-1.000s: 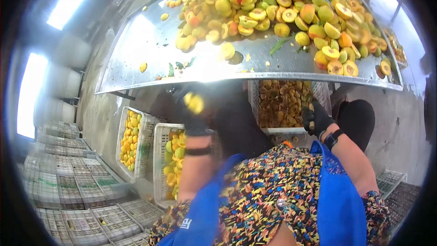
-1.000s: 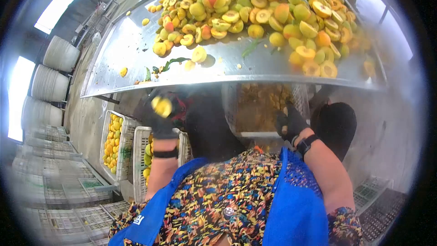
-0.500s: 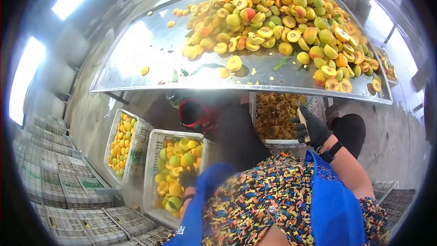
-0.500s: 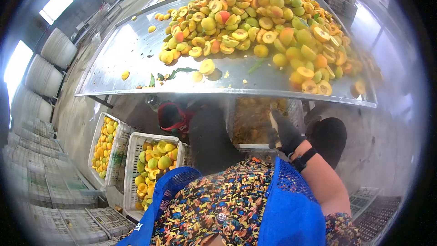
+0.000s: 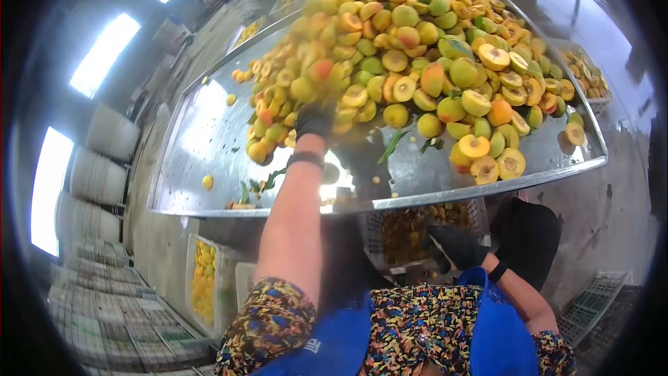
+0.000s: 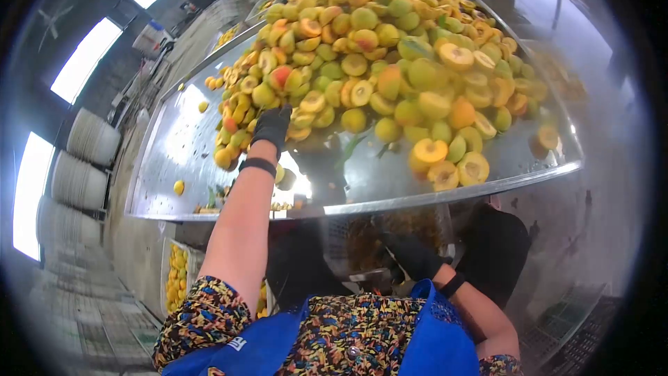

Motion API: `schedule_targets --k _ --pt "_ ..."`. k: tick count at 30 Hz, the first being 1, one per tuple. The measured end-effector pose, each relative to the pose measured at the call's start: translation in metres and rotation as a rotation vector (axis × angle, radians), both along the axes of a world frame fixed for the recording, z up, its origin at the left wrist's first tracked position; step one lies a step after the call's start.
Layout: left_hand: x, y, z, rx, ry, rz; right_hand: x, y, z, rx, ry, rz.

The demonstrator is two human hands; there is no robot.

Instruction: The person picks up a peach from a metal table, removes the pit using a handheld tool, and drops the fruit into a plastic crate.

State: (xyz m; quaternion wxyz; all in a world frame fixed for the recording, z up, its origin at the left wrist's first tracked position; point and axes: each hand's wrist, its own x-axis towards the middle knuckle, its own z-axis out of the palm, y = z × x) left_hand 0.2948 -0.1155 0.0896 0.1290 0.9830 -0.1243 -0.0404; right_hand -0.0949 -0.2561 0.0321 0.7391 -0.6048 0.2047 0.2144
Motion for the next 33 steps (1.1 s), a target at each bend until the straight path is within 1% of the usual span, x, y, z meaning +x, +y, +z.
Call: schedule_targets --k 1,4,7,8,10,11,13,14,15,16,17,18,19,21,23,24,25,26,27,28,30,32,33 --pt "0.002 -0.015 -0.02 -0.08 -0.106 0.098 0.001 -0.005 0.006 0.061 0.122 0.013" --pt "-0.003 -0.033 -0.039 -0.122 0.057 0.063 0.003 -0.012 0.015 0.03 0.118 -0.033" --pt "-0.05 -0.006 -0.058 -0.135 -0.196 -0.425 0.005 -0.005 0.029 0.076 0.092 -0.064" --pt "-0.069 0.004 -0.062 -0.144 -0.281 -0.579 0.007 -0.004 0.032 0.061 0.044 -0.044" --pt "-0.119 0.016 -0.025 -0.046 -0.287 -0.715 0.006 0.003 0.036 0.026 -0.053 -0.004" --pt "-0.135 0.021 -0.011 -0.007 -0.194 -0.689 0.001 0.005 0.011 0.03 -0.154 -0.002" --pt "-0.157 0.045 -0.004 -0.336 -0.122 -0.584 -0.007 0.012 0.018 -0.094 -0.245 0.041" --pt "-0.166 0.054 -0.001 -0.502 -0.095 -0.535 -0.009 0.015 0.029 -0.15 -0.23 0.072" --pt "-0.175 0.064 0.001 -0.74 0.035 -0.433 -0.012 0.019 0.04 -0.205 -0.215 0.104" --pt "-0.186 0.07 0.001 -1.025 0.119 -0.412 -0.015 0.022 0.052 -0.259 -0.2 0.138" --pt "-0.199 0.074 -0.002 -1.312 0.204 -0.382 -0.012 0.032 0.081 -0.277 -0.023 0.167" --pt "-0.206 0.08 0.0 -1.697 0.58 -0.258 -0.01 0.04 0.097 -0.301 0.151 0.194" --pt "-0.214 0.087 0.003 -2.094 0.912 -0.015 -0.012 0.044 0.1 -0.338 0.018 0.214" --pt "-0.255 0.079 0.033 -2.162 0.767 -0.062 -0.017 0.053 0.102 -0.397 -0.248 0.257" --pt "-0.28 0.072 0.04 -1.992 0.435 -0.137 -0.016 0.067 0.119 -0.573 -0.464 0.23" --pt "-0.286 0.068 0.039 -1.777 0.19 -0.186 -0.013 0.073 0.126 -0.66 -0.572 0.21" --pt "-0.29 0.071 0.039 -1.588 0.046 -0.252 -0.013 0.08 0.128 -0.706 -0.664 0.151" --pt "-0.294 0.075 0.039 -1.405 -0.109 -0.298 -0.012 0.086 0.129 -0.846 -0.727 0.16" --pt "-0.295 0.086 0.04 -1.261 -0.18 -0.366 -0.011 0.091 0.128 -0.987 -0.79 0.168" --pt "-0.296 0.089 0.037 -1.183 -0.229 -0.394 -0.01 0.095 0.126 -1.126 -0.854 0.173" --pt "-0.296 0.095 0.029 -1.031 -0.334 -0.444 -0.01 0.1 0.122 -1.097 -0.798 0.145" --pt "-0.303 0.093 0.024 -1.315 -0.032 -0.33 -0.01 0.104 0.122 -1.095 -0.753 0.146" --pt "-0.304 0.095 0.021 -1.336 0.003 -0.322 -0.01 0.105 0.122 -1.109 -0.737 0.16"
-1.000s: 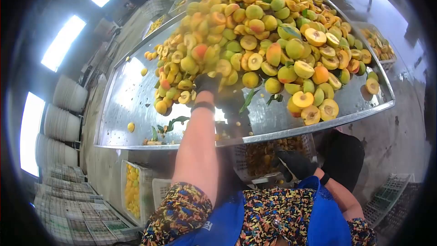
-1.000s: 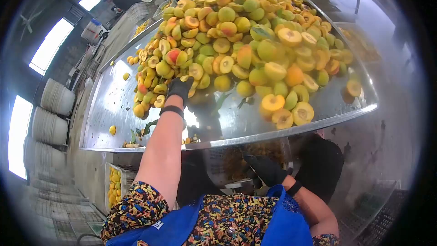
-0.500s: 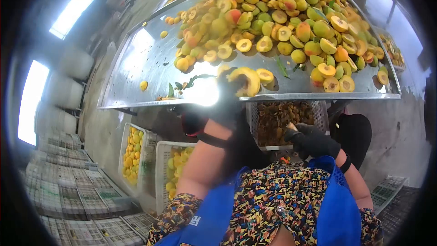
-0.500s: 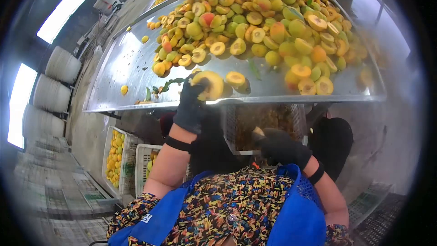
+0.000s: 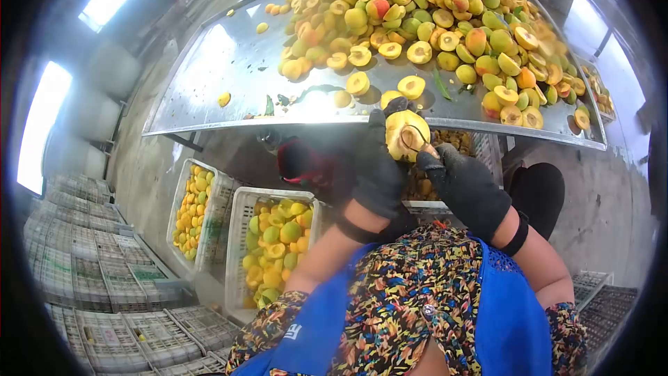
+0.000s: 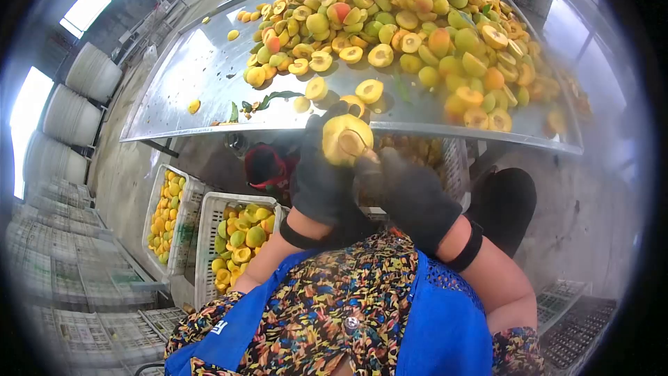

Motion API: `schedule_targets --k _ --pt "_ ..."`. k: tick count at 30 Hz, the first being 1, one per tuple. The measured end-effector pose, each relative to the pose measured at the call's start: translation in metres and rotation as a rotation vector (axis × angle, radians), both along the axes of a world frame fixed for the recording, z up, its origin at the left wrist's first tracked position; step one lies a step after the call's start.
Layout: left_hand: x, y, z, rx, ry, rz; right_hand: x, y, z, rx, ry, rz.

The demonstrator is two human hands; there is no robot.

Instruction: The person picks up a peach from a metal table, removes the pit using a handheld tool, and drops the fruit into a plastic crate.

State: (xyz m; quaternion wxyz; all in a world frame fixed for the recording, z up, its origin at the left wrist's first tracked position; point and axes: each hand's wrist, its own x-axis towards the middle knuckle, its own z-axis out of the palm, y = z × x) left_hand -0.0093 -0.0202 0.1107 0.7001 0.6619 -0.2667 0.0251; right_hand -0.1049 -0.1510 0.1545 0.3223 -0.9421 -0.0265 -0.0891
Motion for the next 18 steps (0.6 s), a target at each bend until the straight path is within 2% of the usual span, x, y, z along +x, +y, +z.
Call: schedule_targets --k 2,4,7,9,10,12,14,16,18 --pt "0.002 0.002 -0.011 -0.032 0.063 -0.033 -0.001 0.0 -0.003 -0.072 -0.017 0.017" --pt "0.025 -0.002 -0.063 -0.19 0.164 -0.175 -0.005 -0.002 -0.013 -0.177 -0.079 0.053" --pt "0.018 -0.005 -0.05 -0.286 0.294 -0.196 -0.005 0.004 0.003 -0.031 -0.039 0.002" --pt "-0.002 -0.001 0.004 -0.152 0.16 -0.161 -0.002 0.002 -0.003 0.086 0.056 0.002" --pt "-0.012 0.004 0.039 -0.005 -0.013 -0.154 -0.001 0.001 -0.005 0.146 0.102 0.004" --pt "-0.016 0.006 0.044 0.099 -0.075 -0.095 -0.001 0.003 -0.006 0.268 0.139 0.021" --pt "-0.013 0.002 0.006 0.011 0.155 0.01 -0.003 0.004 -0.007 0.332 0.126 0.052" --pt "-0.022 -0.005 0.023 -0.044 0.136 0.073 -0.004 0.007 -0.004 0.334 0.057 0.102" --pt "-0.024 -0.006 0.03 0.006 0.041 0.143 -0.005 0.008 -0.008 0.273 -0.046 0.127"
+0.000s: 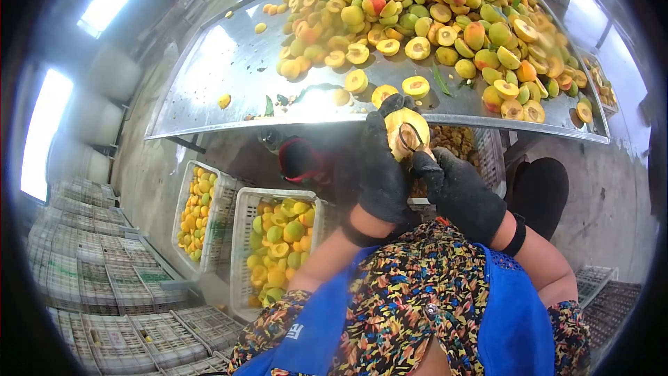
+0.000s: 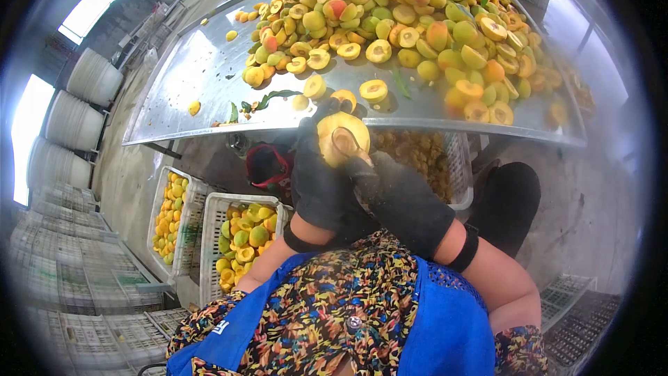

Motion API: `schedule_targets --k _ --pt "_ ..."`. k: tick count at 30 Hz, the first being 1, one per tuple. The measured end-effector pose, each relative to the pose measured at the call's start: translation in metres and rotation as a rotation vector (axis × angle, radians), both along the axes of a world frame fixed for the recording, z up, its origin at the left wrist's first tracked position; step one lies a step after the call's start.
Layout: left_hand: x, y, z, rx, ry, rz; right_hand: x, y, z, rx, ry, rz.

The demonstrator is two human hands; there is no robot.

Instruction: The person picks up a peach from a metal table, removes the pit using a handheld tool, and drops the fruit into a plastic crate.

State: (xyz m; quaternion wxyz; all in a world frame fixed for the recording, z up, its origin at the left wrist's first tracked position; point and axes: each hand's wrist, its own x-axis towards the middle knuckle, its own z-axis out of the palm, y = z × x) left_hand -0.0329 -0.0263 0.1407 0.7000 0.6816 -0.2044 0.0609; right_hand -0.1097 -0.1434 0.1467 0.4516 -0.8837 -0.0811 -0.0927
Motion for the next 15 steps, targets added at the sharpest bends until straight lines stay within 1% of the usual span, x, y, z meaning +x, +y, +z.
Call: schedule_targets --k 1,2,4,7,10,12,13,15 --pt "0.002 0.0 0.0 0.084 -0.078 0.037 0.0 0.0 -0.002 -0.027 -0.055 0.002" --pt "0.003 -0.001 -0.001 0.168 -0.155 0.072 0.001 -0.001 -0.003 -0.033 -0.056 -0.004" --pt "-0.004 -0.005 0.008 0.12 -0.168 0.095 0.001 0.0 -0.005 -0.044 -0.057 -0.017" --pt "-0.004 -0.002 0.004 0.175 -0.281 0.153 0.001 0.001 -0.004 -0.024 0.08 -0.089" --pt "0.003 0.003 0.009 0.271 -0.398 0.117 0.002 -0.004 0.0 -0.041 0.168 -0.035" --pt "0.013 0.012 0.01 0.365 -0.517 0.088 0.003 -0.008 -0.016 -0.055 0.169 -0.046" --pt "0.024 0.017 0.003 0.429 -0.606 0.088 0.004 -0.009 -0.021 -0.062 0.169 -0.051" --pt "0.04 0.02 -0.02 0.49 -0.687 0.093 0.002 -0.011 -0.016 -0.152 0.146 -0.047"
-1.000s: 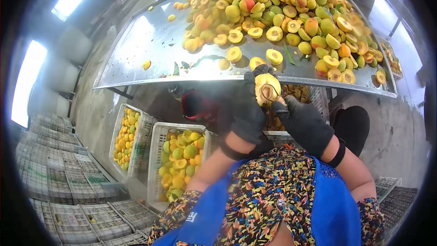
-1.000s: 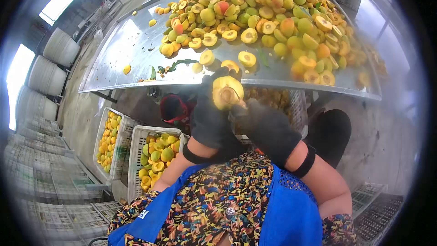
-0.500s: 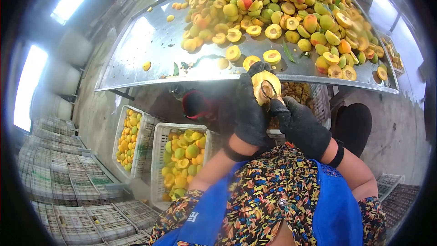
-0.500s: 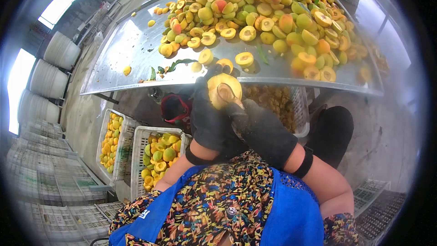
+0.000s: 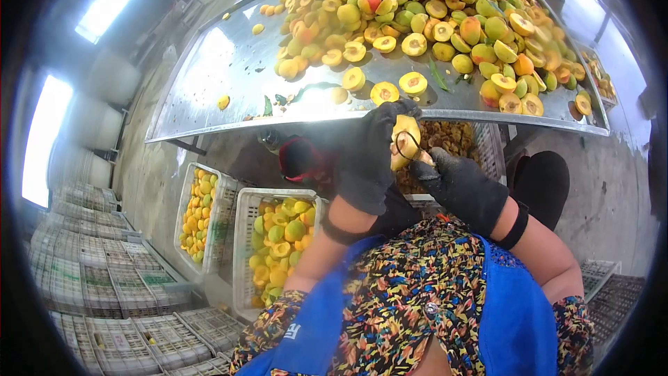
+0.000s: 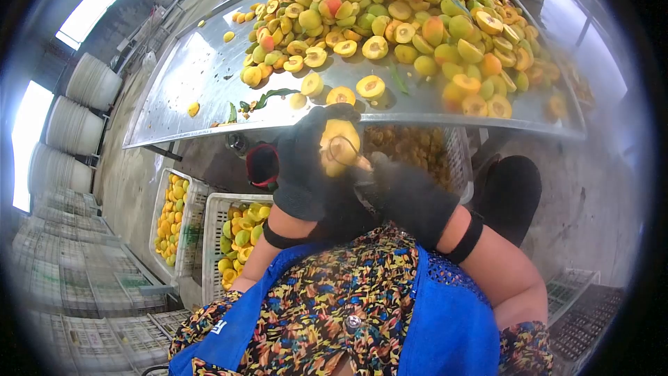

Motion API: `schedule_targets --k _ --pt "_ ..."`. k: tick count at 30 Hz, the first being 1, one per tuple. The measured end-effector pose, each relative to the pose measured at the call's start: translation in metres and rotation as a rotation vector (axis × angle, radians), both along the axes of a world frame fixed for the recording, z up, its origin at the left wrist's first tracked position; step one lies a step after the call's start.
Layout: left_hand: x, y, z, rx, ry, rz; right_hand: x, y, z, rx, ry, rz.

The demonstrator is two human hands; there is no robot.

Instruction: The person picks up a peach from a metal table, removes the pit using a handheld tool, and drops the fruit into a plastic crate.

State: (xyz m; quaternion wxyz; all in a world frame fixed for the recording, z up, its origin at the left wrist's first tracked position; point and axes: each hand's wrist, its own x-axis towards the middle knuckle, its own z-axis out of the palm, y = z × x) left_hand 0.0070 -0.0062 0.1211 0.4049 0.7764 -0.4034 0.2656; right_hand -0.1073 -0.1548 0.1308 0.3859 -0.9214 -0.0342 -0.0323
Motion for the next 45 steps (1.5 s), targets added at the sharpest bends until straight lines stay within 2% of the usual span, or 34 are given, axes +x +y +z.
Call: schedule_targets --k 1,4,5,6,7,8,9,10,13,19,22,25,27,29,32,34,36,37,39,41,42,44,45 --pt "0.006 0.001 -0.014 -0.004 0.009 0.007 0.0 -0.001 0.002 -0.043 -0.01 0.006" --pt "0.007 0.003 -0.024 0.015 0.081 0.05 0.003 -0.005 0.001 0.04 0.005 0.064" --pt "0.004 0.003 -0.022 0.026 0.113 0.066 0.002 -0.003 0.008 0.233 0.098 0.066" --pt "-0.001 0.0 -0.019 -0.112 0.292 -0.006 0.001 0.0 0.02 0.425 0.194 0.071" --pt "-0.008 -0.003 -0.016 -0.25 0.473 -0.078 0.0 0.003 0.018 0.473 0.176 0.068" --pt "-0.013 -0.007 -0.01 -0.316 0.521 -0.093 -0.001 0.006 0.016 0.52 0.158 0.066" --pt "-0.019 -0.01 -0.005 -0.384 0.568 -0.107 0.001 0.009 0.001 0.42 0.021 0.061" --pt "-0.021 -0.014 0.0 -0.378 0.479 -0.07 0.003 0.011 -0.007 0.317 -0.121 0.056" --pt "-0.021 -0.013 0.005 -0.299 0.306 -0.014 -0.001 0.01 0.004 0.093 -0.147 0.03" --pt "-0.026 -0.013 0.016 -0.345 0.293 -0.056 0.002 0.013 0.017 0.249 0.15 -0.01" --pt "-0.022 -0.01 0.012 -0.204 0.092 0.004 0.003 0.012 -0.005 0.479 0.059 0.081" --pt "-0.008 0.004 0.006 0.041 0.042 -0.079 -0.005 0.007 0.035 0.633 0.414 0.086" --pt "-0.007 0.01 0.01 0.054 0.168 -0.247 -0.006 -0.008 0.023 0.566 0.251 0.302" --pt "-0.013 0.013 0.014 -0.101 0.386 -0.429 -0.006 -0.012 0.022 0.705 0.357 0.329" --pt "-0.013 0.012 -0.013 -0.327 0.701 -0.571 -0.004 -0.01 0.031 1.122 0.84 0.147" --pt "-0.012 0.009 -0.041 -0.482 0.911 -0.646 -0.003 -0.015 0.021 1.271 1.069 0.119" --pt "-0.016 0.008 -0.04 -0.457 0.796 -0.528 -0.003 -0.013 0.019 1.276 1.067 0.164" --pt "-0.017 0.008 -0.036 -0.344 0.575 -0.38 -0.003 -0.012 0.018 1.278 1.062 0.188" --pt "-0.024 0.003 -0.013 -0.274 0.539 -0.199 -0.003 -0.009 0.002 0.726 0.307 0.399" --pt "-0.033 -0.006 0.008 -0.358 0.911 -0.131 0.0 -0.005 -0.016 0.402 -0.17 0.486" --pt "-0.036 -0.01 0.008 -0.342 0.8 -0.1 0.002 -0.002 -0.022 0.371 -0.276 0.497" --pt "-0.042 -0.016 0.005 -0.31 0.579 -0.035 -0.003 0.001 -0.022 0.479 -0.153 0.415" --pt "-0.04 -0.015 0.002 -0.237 0.465 -0.065 -0.01 0.005 -0.003 0.612 0.075 0.32"
